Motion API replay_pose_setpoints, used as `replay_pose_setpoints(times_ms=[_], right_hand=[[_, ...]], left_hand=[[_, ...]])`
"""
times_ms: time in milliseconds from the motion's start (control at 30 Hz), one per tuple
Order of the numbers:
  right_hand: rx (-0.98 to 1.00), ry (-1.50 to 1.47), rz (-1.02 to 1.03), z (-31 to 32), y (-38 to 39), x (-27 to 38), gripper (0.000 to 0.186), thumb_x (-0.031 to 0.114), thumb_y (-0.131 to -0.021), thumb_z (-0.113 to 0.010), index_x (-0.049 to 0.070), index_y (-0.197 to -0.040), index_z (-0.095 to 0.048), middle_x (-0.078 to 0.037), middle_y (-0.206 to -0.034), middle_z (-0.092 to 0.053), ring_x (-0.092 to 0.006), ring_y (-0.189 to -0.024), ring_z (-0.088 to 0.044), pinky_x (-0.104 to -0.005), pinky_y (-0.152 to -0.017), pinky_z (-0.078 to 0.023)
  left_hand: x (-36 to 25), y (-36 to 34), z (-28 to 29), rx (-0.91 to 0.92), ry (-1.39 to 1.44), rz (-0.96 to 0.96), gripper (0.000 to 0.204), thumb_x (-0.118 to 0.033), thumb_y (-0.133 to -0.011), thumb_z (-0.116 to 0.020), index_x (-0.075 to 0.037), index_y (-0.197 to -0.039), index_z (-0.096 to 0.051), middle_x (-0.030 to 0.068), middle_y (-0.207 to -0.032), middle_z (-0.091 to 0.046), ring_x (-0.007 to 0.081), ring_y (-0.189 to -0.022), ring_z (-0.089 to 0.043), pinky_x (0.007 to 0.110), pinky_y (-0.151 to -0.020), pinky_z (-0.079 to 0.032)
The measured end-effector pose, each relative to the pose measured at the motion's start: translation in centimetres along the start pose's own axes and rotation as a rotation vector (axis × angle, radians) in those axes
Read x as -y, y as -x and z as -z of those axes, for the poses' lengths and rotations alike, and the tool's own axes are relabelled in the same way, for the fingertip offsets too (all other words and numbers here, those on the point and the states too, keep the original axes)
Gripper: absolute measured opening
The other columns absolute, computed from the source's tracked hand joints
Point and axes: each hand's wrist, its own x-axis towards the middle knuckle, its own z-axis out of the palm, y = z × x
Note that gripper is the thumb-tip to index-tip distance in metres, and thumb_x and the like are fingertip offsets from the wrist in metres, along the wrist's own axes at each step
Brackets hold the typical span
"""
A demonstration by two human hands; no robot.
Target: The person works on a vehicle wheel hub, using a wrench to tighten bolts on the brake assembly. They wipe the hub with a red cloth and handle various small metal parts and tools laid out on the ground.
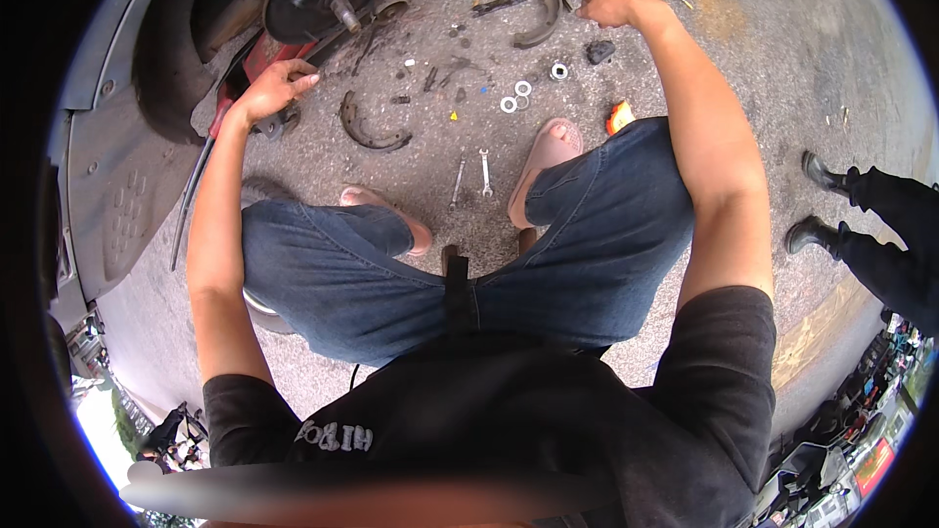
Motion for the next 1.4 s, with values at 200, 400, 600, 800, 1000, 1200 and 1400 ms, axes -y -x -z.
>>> replay_pose_setpoints(times_ms=[200,400,600,800,1000,1200,1400], right_hand=[[0.01,-0.03,0.033,0.3,0.3,0.3,0.037,0.025,-0.09,-0.07,-0.008,-0.107,-0.071,-0.021,-0.095,-0.074,-0.0265,-0.08,-0.073,-0.0389,-0.075,-0.057],[0.025,-0.09,0.019,0.3,0.2,0.0,0.035,0.025,-0.09,-0.07,-0.007,-0.103,-0.072,-0.019,-0.091,-0.074,-0.0252,-0.076,-0.073,-0.0388,-0.072,-0.057],[-0.034,-0.175,0.001,0.0,0.6,-0.1,0.035,0.024,-0.088,-0.071,-0.008,-0.101,-0.07,-0.018,-0.086,-0.072,-0.0241,-0.073,-0.07,-0.0381,-0.068,-0.055],[-0.001,-0.172,-0.017,0.2,0.8,0.2,0.036,0.024,-0.092,-0.069,-0.008,-0.109,-0.069,-0.018,-0.095,-0.073,-0.0249,-0.078,-0.073,-0.0385,-0.074,-0.056],[0.005,-0.097,-0.004,0.3,0.6,0.2,0.036,0.024,-0.092,-0.069,-0.007,-0.109,-0.069,-0.017,-0.094,-0.073,-0.0248,-0.078,-0.073,-0.0387,-0.074,-0.056],[-0.025,-0.143,0.004,0.1,0.7,0.0,0.035,0.024,-0.089,-0.07,-0.008,-0.104,-0.072,-0.02,-0.092,-0.074,-0.0281,-0.077,-0.073,-0.0403,-0.074,-0.056],[-0.031,-0.125,0.011,0.1,0.6,-0.2,0.035,0.024,-0.088,-0.069,-0.007,-0.103,-0.072,-0.021,-0.092,-0.074,-0.0284,-0.077,-0.073,-0.0407,-0.074,-0.056]], left_hand=[[-0.3,0.5,0.1,0.0,-0.03,0.019,0.047,-0.033,-0.097,-0.068,0.005,-0.124,-0.063,0.0135,-0.107,-0.07,0.0196,-0.095,-0.066,0.034,-0.084,-0.053],[-0.6,0.7,0.2,-0.007,-0.031,0.034,0.047,-0.034,-0.095,-0.07,0.004,-0.121,-0.065,0.0181,-0.111,-0.071,0.0246,-0.104,-0.067,0.036,-0.091,-0.052],[-0.3,0.3,0.1,0.012,-0.036,0.037,0.046,-0.035,-0.095,-0.07,0.004,-0.121,-0.065,0.0165,-0.112,-0.071,0.0242,-0.104,-0.067,0.036,-0.092,-0.051],[0.7,-0.1,-0.1,0.013,0.006,0.029,0.047,-0.037,-0.095,-0.071,0.003,-0.12,-0.066,0.0134,-0.106,-0.071,0.0192,-0.089,-0.065,0.035,-0.081,-0.053],[0.9,-0.2,-0.2,0.003,0.004,0.025,0.048,-0.038,-0.095,-0.071,0.002,-0.121,-0.066,0.0122,-0.102,-0.071,0.0174,-0.083,-0.064,0.034,-0.076,-0.053],[0.3,0.0,0.0,0.035,-0.03,0.055,0.047,-0.035,-0.097,-0.068,0.003,-0.125,-0.063,0.0117,-0.104,-0.07,0.0162,-0.083,-0.064,0.033,-0.077,-0.053],[0.2,0.2,-0.2,0.013,-0.01,0.051,0.049,-0.037,-0.097,-0.068,0.003,-0.125,-0.063,0.0116,-0.103,-0.07,0.0167,-0.083,-0.065,0.033,-0.078,-0.053]])
